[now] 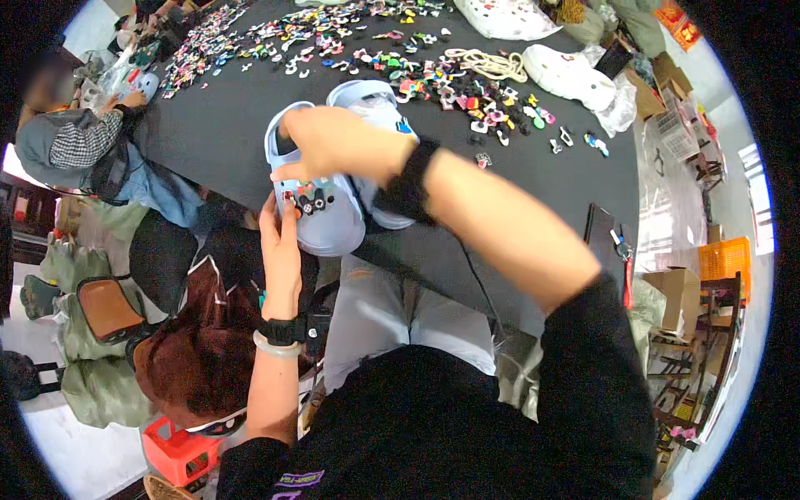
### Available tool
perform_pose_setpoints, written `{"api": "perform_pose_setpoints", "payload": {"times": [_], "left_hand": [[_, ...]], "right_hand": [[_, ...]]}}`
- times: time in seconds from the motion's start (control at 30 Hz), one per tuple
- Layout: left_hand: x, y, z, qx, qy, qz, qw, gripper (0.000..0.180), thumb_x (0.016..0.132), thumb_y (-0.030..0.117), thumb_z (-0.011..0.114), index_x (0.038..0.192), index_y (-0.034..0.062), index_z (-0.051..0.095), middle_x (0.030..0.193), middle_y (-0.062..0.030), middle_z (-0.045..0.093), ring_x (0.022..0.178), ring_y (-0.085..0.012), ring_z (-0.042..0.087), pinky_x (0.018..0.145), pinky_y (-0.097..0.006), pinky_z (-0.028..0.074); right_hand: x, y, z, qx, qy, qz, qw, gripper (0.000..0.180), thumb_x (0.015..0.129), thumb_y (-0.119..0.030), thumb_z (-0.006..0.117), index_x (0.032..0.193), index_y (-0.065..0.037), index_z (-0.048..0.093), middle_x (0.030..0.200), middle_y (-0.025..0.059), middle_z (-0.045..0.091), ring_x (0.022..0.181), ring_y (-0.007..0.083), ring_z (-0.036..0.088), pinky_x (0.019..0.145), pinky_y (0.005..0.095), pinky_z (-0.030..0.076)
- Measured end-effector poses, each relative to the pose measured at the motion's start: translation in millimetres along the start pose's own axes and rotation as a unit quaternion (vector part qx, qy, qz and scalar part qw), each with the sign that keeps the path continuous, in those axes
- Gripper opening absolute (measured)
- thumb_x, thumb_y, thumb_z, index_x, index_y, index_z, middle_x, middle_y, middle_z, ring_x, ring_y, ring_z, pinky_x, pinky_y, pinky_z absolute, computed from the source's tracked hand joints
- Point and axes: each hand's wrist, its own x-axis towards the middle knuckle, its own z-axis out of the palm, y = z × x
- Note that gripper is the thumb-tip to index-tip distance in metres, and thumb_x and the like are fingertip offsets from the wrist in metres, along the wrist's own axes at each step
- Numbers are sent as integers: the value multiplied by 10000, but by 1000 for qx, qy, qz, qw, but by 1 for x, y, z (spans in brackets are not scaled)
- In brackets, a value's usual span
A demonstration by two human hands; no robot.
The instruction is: The recorder is attaching charms to rubber shoes and preparing them for packaging.
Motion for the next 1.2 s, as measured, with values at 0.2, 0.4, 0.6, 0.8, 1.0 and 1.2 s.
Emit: {"api": "perform_pose_setpoints", "payload": {"times": [0.2,0.4,0.6,0.8,1.0,1.2], "left_hand": [[-4,-15,3,132,70,68,986,516,1015,267,468,1391,-71,367,1359,-189,457,1191,-233,499,1032,-323,367],[-14,-17,-2,239,69,175,953,491,1011,241,459,1385,-67,378,1375,-233,435,1250,-291,457,1052,-350,352],[-16,-13,-1,183,51,135,973,514,998,205,474,1413,-61,329,1428,-245,366,1281,-336,417,1081,-398,316],[-13,5,-11,-231,-67,-57,969,575,952,70,556,1468,38,305,1435,-80,391,1271,-167,413,1072,-324,330],[-4,23,-20,-296,-77,-178,935,715,841,-15,629,1461,87,288,1372,-127,441,1248,-246,461,1038,-429,380],[7,34,-20,-243,-75,-239,937,798,775,-26,647,1445,128,241,1247,-134,479,1138,-253,531,893,-478,484]], "right_hand": [[67,-14,4,-120,-471,41,873,695,695,-636,726,949,11,726,922,146,719,854,250,664,761,358,494],[39,-12,-2,108,-447,113,881,391,678,-336,843,907,-38,736,811,45,719,754,147,655,690,286,480],[38,-17,2,72,-428,145,889,305,676,-254,824,875,-38,740,782,63,711,730,140,657,647,288,488],[36,-8,12,107,-414,171,888,412,631,-305,826,917,-21,742,833,88,724,776,184,683,682,292,511],[38,-8,13,42,-408,128,903,439,612,-312,820,906,2,734,827,111,720,733,190,681,656,290,518],[40,-8,11,72,-419,149,893,436,647,-274,793,955,23,715,884,145,715,815,226,678,719,338,513]]}}
